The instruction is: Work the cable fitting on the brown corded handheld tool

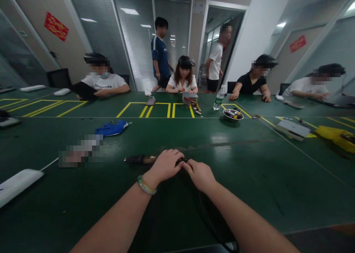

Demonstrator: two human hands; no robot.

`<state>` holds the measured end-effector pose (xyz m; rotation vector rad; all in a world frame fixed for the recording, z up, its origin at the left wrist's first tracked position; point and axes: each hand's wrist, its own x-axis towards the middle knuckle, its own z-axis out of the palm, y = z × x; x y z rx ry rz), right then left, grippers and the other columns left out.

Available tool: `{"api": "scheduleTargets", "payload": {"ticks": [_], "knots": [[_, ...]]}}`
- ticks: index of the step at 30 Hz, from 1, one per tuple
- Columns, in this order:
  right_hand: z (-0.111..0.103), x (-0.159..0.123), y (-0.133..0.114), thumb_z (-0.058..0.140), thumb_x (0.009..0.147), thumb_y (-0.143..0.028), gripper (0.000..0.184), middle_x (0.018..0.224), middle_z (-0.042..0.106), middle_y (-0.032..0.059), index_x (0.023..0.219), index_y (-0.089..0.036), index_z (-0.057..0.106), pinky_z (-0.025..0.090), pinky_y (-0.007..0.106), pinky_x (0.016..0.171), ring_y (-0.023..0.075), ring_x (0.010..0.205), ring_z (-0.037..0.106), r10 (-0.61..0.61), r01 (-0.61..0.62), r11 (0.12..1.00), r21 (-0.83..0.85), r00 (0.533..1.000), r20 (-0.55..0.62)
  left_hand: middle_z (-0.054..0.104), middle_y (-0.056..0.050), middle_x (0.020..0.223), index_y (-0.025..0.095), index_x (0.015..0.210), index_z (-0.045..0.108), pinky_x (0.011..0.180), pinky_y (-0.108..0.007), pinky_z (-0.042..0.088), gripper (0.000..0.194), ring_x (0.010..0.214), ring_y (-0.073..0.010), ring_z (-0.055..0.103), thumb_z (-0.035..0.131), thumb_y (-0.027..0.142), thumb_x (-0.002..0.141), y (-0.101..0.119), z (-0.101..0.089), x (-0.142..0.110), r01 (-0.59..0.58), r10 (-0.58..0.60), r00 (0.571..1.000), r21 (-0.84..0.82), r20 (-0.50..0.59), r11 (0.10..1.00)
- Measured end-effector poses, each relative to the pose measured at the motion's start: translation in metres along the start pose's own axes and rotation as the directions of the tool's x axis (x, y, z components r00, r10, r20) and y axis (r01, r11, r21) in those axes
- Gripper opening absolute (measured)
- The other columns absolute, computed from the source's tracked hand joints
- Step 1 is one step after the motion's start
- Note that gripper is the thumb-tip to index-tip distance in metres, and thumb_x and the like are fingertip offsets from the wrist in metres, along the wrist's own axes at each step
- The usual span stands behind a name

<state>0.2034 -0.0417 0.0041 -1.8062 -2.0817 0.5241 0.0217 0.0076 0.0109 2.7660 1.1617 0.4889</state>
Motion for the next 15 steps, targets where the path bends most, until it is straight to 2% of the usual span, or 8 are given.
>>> {"api": "scheduleTargets", "payload": {"ticks": [2,4,6,9,12,15], "knots": [[0.003,-0.003,-0.007,0.034,0.099,-0.053,0.043,0.085,0.067,0.006,0.098,-0.021,0.063,0.038,0.028,0.07,0.0201,0.077,0.061,-0.001,0.002,0.997,-0.071,1.0,0.007,0.061,-0.003,0.109,0.025,0.109,0.06,0.09,-0.036,0.04,0.019,0.104,-0.0211,0.054,0.054,0.03,0.092,0.001,0.0,-0.001,-0.003,0.003,1.0,-0.001,0.008,1.0],[-0.001,-0.003,-0.005,0.037,0.099,-0.045,0.034,0.084,0.067,0.0053,0.097,-0.02,0.061,0.037,0.027,0.07,0.0191,0.077,0.061,-0.012,0.013,0.999,-0.053,1.0,0.013,0.059,-0.003,0.111,0.025,0.111,0.059,0.091,-0.037,0.039,0.02,0.105,-0.0214,0.054,0.055,0.029,0.092,0.003,0.0,-0.003,0.014,-0.014,1.0,0.0,0.006,1.0],[-0.01,-0.002,0.003,0.043,0.095,-0.034,0.023,0.084,0.066,0.0036,0.091,-0.019,0.061,0.037,0.025,0.069,0.017,0.078,0.06,-0.056,0.054,0.998,0.029,0.996,0.063,0.058,-0.004,0.111,0.024,0.111,0.059,0.091,-0.037,0.04,0.021,0.105,-0.0217,0.054,0.057,0.03,0.091,0.005,-0.001,-0.004,0.037,-0.037,0.999,0.001,0.007,0.999],[-0.023,0.002,0.02,0.047,0.088,-0.023,0.015,0.076,0.064,0.0001,0.088,-0.018,0.061,0.039,0.022,0.062,0.0135,0.068,0.059,-0.132,0.078,0.97,0.229,0.964,0.232,0.057,-0.004,0.108,0.024,0.108,0.06,0.089,-0.037,0.041,0.021,0.102,-0.0218,0.055,0.06,0.033,0.089,0.01,-0.003,-0.004,0.058,-0.058,0.998,0.001,0.011,0.998],[-0.028,0.005,0.033,0.047,0.082,-0.016,0.019,0.07,0.063,-0.003,0.097,-0.018,0.06,0.042,0.021,0.059,0.0122,0.063,0.06,-0.175,0.018,0.917,0.397,0.915,0.364,0.057,-0.004,0.103,0.025,0.107,0.063,0.085,-0.037,0.043,0.022,0.096,-0.0216,0.057,0.056,0.038,0.09,0.013,-0.004,-0.003,0.055,-0.055,0.998,0.003,-0.003,0.998],[-0.027,0.007,0.039,0.048,0.081,-0.013,0.023,0.075,0.067,-0.0021,0.101,-0.018,0.058,0.046,0.021,0.064,0.0119,0.069,0.063,-0.227,0.0,0.874,0.486,0.884,0.409,0.056,-0.005,0.1,0.025,0.106,0.066,0.083,-0.037,0.044,0.025,0.094,-0.0212,0.057,0.049,0.037,0.093,0.014,-0.005,-0.001,0.055,-0.055,0.998,0.008,0.002,0.998]]}}
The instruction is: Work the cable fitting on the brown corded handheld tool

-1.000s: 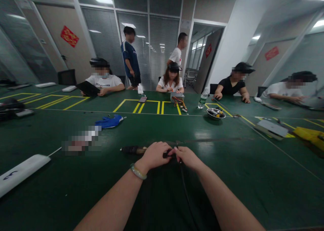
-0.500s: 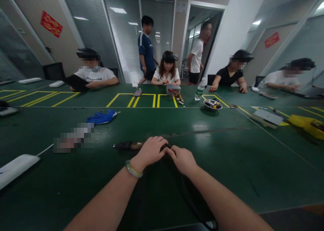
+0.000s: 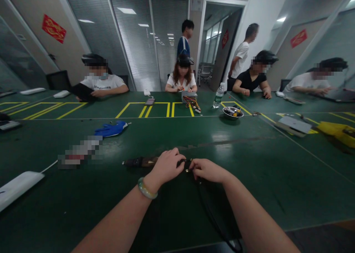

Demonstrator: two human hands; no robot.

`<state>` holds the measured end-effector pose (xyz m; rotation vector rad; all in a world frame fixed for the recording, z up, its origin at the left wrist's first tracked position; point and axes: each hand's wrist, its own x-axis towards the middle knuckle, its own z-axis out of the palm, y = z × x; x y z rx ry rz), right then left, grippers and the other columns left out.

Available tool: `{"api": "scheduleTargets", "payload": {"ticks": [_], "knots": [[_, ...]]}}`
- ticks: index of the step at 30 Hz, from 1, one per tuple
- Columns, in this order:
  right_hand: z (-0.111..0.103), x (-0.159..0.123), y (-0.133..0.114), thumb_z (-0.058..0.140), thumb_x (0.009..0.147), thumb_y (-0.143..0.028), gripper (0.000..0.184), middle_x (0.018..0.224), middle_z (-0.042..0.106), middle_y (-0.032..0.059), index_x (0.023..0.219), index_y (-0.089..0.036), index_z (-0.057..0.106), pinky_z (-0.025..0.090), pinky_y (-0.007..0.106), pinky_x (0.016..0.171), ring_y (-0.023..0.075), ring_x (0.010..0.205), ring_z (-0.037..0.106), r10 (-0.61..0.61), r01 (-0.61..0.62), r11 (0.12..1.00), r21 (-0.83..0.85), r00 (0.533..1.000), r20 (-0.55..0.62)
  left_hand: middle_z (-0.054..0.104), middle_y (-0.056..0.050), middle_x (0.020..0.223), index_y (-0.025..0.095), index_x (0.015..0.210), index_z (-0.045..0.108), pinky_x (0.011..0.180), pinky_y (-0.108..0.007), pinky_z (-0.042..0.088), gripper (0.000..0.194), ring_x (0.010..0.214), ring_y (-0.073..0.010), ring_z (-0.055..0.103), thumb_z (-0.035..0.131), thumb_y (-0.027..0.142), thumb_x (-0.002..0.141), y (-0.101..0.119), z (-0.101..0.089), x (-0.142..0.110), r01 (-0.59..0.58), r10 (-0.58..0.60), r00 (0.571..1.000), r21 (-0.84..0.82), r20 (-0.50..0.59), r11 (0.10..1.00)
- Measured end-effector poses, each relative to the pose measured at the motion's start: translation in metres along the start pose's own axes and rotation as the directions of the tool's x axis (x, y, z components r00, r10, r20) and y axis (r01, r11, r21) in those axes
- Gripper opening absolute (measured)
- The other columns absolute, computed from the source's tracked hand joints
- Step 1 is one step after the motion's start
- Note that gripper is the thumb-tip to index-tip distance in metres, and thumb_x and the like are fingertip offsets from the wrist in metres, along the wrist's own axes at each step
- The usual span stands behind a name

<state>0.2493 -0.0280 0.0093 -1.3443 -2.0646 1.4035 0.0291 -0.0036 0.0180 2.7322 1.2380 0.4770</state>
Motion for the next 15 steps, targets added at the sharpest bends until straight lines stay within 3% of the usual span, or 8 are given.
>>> {"api": "scheduleTargets", "payload": {"ticks": [5,10,15], "knots": [[-0.001,0.001,0.002,0.05,0.082,-0.016,0.022,0.078,0.069,-0.0003,0.102,-0.016,0.058,0.047,0.021,0.061,0.0112,0.065,0.062,0.012,-0.013,0.999,0.037,0.999,0.037,0.055,-0.006,0.102,0.024,0.107,0.067,0.084,-0.036,0.045,0.025,0.094,-0.0204,0.057,0.047,0.034,0.095,0.004,-0.001,0.0,0.006,-0.006,1.0,0.005,0.025,1.0],[-0.001,-0.002,0.0,0.05,0.078,-0.014,0.022,0.074,0.069,-0.0013,0.098,-0.017,0.06,0.046,0.02,0.057,0.0115,0.062,0.062,0.039,-0.039,0.999,0.008,0.999,0.022,0.054,-0.003,0.106,0.027,0.109,0.064,0.075,-0.032,0.046,0.022,0.085,-0.018,0.059,0.056,0.036,0.091,0.009,-0.009,-0.007,0.009,-0.011,0.997,0.016,0.075,1.0],[-0.003,-0.005,0.0,0.05,0.077,-0.015,0.023,0.071,0.068,-0.0023,0.096,-0.018,0.063,0.046,0.019,0.056,0.0113,0.06,0.061,0.047,-0.047,0.999,-0.012,0.997,0.058,0.055,-0.002,0.111,0.032,0.12,0.059,0.079,-0.029,0.046,0.037,0.09,-0.0174,0.061,0.063,0.043,0.085,0.004,-0.022,-0.011,-0.026,0.033,0.987,-0.046,0.156,0.999]]}}
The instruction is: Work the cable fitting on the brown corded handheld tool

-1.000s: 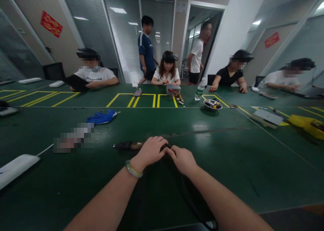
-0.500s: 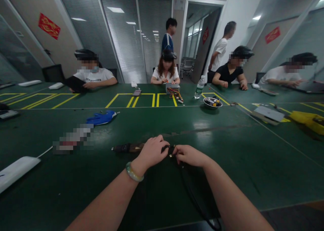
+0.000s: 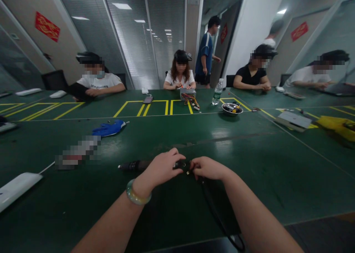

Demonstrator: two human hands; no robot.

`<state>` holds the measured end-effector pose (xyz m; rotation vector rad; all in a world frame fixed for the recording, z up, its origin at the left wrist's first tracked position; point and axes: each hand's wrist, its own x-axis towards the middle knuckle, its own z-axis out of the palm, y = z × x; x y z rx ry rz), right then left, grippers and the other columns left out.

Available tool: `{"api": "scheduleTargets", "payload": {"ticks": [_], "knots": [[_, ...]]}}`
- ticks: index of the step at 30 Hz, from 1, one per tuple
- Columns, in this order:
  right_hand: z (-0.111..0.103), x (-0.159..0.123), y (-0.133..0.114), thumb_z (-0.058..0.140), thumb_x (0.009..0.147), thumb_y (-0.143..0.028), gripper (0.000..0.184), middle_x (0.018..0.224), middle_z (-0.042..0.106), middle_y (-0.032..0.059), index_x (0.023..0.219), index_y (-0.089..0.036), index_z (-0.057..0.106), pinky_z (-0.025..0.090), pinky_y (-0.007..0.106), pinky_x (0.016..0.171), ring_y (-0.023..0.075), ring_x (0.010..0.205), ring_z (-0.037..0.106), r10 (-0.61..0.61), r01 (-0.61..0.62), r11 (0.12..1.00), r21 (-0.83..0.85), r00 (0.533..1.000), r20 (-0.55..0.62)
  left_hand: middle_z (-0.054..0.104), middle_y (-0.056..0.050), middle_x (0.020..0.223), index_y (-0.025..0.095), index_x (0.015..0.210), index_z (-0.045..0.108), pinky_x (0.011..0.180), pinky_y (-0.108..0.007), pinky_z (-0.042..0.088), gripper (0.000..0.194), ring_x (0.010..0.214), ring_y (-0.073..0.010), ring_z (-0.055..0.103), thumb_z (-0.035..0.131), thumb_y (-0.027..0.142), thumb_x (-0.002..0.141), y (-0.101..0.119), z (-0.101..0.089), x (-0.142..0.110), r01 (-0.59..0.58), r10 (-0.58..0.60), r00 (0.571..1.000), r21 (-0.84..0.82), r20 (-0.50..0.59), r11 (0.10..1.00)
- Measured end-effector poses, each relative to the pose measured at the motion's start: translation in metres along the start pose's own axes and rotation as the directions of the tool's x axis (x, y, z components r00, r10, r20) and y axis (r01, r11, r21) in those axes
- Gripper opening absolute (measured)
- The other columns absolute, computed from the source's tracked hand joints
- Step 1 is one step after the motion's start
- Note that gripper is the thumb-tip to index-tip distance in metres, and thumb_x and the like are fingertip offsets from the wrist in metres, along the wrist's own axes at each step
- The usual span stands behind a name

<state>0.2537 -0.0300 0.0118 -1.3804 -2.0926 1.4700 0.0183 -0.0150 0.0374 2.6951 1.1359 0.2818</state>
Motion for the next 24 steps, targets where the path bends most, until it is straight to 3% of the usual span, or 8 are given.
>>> {"api": "scheduleTargets", "payload": {"ticks": [4,9,18,21,24], "knots": [[-0.002,-0.003,-0.001,0.052,0.078,-0.017,0.026,0.073,0.069,-0.0017,0.102,-0.017,0.065,0.045,0.019,0.057,0.0111,0.062,0.062,0.017,-0.017,1.0,-0.007,0.999,0.041,0.06,-0.002,0.111,0.031,0.121,0.059,0.087,-0.032,0.044,0.045,0.102,-0.0211,0.059,0.065,0.052,0.082,-0.012,-0.001,0.0,0.01,-0.01,1.0,-0.013,0.022,1.0],[-0.004,-0.006,-0.005,0.054,0.081,-0.018,0.026,0.076,0.07,-0.0011,0.104,-0.018,0.066,0.047,0.02,0.064,0.0124,0.069,0.065,-0.001,0.003,1.0,-0.024,0.998,0.069,0.063,-0.001,0.108,0.03,0.116,0.06,0.087,-0.033,0.044,0.041,0.099,-0.0209,0.059,0.062,0.056,0.083,-0.023,0.006,0.003,0.03,-0.027,0.999,-0.065,0.047,0.997],[-0.005,-0.005,-0.002,0.057,0.087,-0.029,0.022,0.081,0.071,0.0008,0.104,-0.017,0.065,0.049,0.022,0.064,0.0127,0.069,0.065,-0.022,0.023,1.0,-0.011,0.996,0.083,0.059,-0.002,0.11,0.027,0.117,0.056,0.089,-0.033,0.043,0.042,0.103,-0.0206,0.054,0.069,0.046,0.083,-0.022,0.016,0.013,-0.067,0.068,0.995,0.004,-0.079,0.998],[-0.003,-0.003,0.001,0.058,0.088,-0.033,0.022,0.08,0.071,0.0019,0.101,-0.016,0.064,0.048,0.022,0.06,0.012,0.064,0.063,0.005,-0.007,1.0,0.02,0.998,0.06,0.058,-0.004,0.113,0.026,0.121,0.055,0.092,-0.034,0.042,0.043,0.106,-0.0216,0.053,0.068,0.044,0.084,-0.024,0.018,0.018,-0.087,0.089,0.992,0.028,-0.084,0.996],[-0.001,0.002,0.006,0.06,0.087,-0.036,0.022,0.076,0.07,0.0018,0.096,-0.016,0.064,0.046,0.021,0.055,0.0114,0.058,0.06,0.037,-0.035,0.999,0.03,0.999,-0.04,0.057,-0.004,0.114,0.026,0.123,0.055,0.09,-0.034,0.043,0.045,0.105,-0.0219,0.054,0.067,0.047,0.084,-0.024,0.019,0.019,-0.081,0.084,0.992,0.036,-0.089,0.996]]}}
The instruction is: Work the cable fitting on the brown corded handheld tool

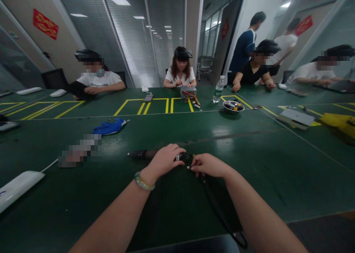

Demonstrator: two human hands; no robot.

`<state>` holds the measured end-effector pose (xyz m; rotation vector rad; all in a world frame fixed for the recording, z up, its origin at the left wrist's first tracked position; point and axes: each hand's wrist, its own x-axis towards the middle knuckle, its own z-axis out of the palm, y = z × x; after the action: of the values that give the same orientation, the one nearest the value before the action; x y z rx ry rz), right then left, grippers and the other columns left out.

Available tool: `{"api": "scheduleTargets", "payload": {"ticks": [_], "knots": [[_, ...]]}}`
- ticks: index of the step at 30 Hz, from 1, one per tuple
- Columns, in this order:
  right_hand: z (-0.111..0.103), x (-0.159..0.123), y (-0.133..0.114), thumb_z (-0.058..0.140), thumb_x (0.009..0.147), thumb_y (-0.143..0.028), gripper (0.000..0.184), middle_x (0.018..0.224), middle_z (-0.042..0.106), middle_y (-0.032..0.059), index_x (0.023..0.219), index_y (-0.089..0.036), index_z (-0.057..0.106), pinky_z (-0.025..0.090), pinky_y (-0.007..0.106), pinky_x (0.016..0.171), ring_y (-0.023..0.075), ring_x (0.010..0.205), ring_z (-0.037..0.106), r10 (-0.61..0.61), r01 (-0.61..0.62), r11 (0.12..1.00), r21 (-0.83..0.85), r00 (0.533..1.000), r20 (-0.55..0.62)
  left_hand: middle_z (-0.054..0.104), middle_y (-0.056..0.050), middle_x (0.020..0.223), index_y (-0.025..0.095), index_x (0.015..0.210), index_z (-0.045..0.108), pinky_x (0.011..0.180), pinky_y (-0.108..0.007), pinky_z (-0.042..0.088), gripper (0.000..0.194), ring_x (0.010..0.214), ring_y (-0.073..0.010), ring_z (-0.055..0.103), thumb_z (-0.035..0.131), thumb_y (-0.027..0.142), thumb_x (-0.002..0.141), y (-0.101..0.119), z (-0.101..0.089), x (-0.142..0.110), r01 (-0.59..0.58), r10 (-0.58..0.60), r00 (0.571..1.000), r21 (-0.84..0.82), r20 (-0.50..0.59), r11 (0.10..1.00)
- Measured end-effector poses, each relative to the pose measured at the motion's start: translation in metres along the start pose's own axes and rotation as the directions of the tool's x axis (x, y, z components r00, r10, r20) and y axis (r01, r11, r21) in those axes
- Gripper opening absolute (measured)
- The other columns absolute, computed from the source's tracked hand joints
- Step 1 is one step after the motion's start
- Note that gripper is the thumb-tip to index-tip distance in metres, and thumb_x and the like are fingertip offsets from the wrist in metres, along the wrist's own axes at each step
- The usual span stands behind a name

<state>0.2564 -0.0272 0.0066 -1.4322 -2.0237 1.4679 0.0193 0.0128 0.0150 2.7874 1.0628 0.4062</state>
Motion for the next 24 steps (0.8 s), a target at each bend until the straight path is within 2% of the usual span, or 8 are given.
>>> {"api": "scheduleTargets", "payload": {"ticks": [3,7,10,13,16,24], "knots": [[-0.001,0.005,0.006,0.066,0.082,-0.036,0.021,0.075,0.069,0.001,0.088,-0.017,0.065,0.045,0.021,0.055,0.0115,0.059,0.06,-0.019,0.021,1.0,0.008,0.988,-0.153,0.056,-0.003,0.116,0.028,0.123,0.055,0.087,-0.034,0.045,0.042,0.102,-0.0207,0.056,0.061,0.049,0.088,0.005,0.0,-0.004,-0.02,0.019,1.0,-0.021,-0.015,1.0],[-0.006,0.008,0.012,0.072,0.077,-0.037,0.02,0.075,0.069,-0.0005,0.082,-0.017,0.068,0.044,0.022,0.059,0.0131,0.067,0.061,-0.024,0.03,0.999,0.016,0.956,-0.292,0.058,-0.003,0.115,0.028,0.119,0.059,0.088,-0.035,0.045,0.025,0.102,-0.0199,0.057,0.051,0.034,0.096,0.015,0.003,-0.006,-0.037,0.037,0.997,0.0,-0.067,0.999],[-0.007,0.008,0.01,0.073,0.076,-0.035,0.016,0.076,0.069,-0.0013,0.081,-0.019,0.071,0.042,0.023,0.06,0.0135,0.069,0.062,0.027,-0.061,0.994,-0.091,0.942,-0.335,0.059,-0.004,0.112,0.026,0.115,0.061,0.086,-0.036,0.046,0.022,0.099,-0.0199,0.058,0.051,0.028,0.095,0.019,0.005,-0.005,-0.028,0.029,0.996,0.008,-0.085,1.0],[-0.003,0.006,0.002,0.073,0.076,-0.033,0.011,0.076,0.069,-0.0027,0.077,-0.022,0.072,0.039,0.024,0.061,0.0136,0.069,0.062,0.038,-0.14,0.962,-0.234,0.919,-0.392,0.058,-0.004,0.112,0.025,0.113,0.061,0.085,-0.036,0.047,0.021,0.099,-0.02,0.058,0.052,0.025,0.094,0.019,0.006,-0.003,-0.042,0.042,0.995,0.004,-0.089,0.999],[0.002,0.005,-0.005,0.072,0.077,-0.033,0.009,0.075,0.069,-0.003,0.077,-0.024,0.073,0.037,0.024,0.06,0.0139,0.07,0.061,0.041,-0.192,0.934,-0.302,0.896,-0.442,0.059,-0.004,0.112,0.025,0.111,0.061,0.086,-0.036,0.048,0.021,0.1,-0.02,0.059,0.053,0.022,0.092,0.018,0.008,-0.003,-0.043,0.041,0.994,-0.011,-0.098,0.999],[0.015,0.01,-0.01,0.067,0.081,-0.027,0.006,0.08,0.07,-0.0018,0.083,-0.024,0.073,0.038,0.024,0.064,0.0142,0.074,0.061,-0.04,-0.197,0.894,-0.403,0.86,-0.509,0.06,-0.003,0.112,0.024,0.109,0.061,0.086,-0.037,0.048,0.02,0.1,-0.0198,0.059,0.056,0.019,0.09,0.017,0.013,-0.002,-0.014,0.007,0.993,-0.06,-0.116,0.998]]}}
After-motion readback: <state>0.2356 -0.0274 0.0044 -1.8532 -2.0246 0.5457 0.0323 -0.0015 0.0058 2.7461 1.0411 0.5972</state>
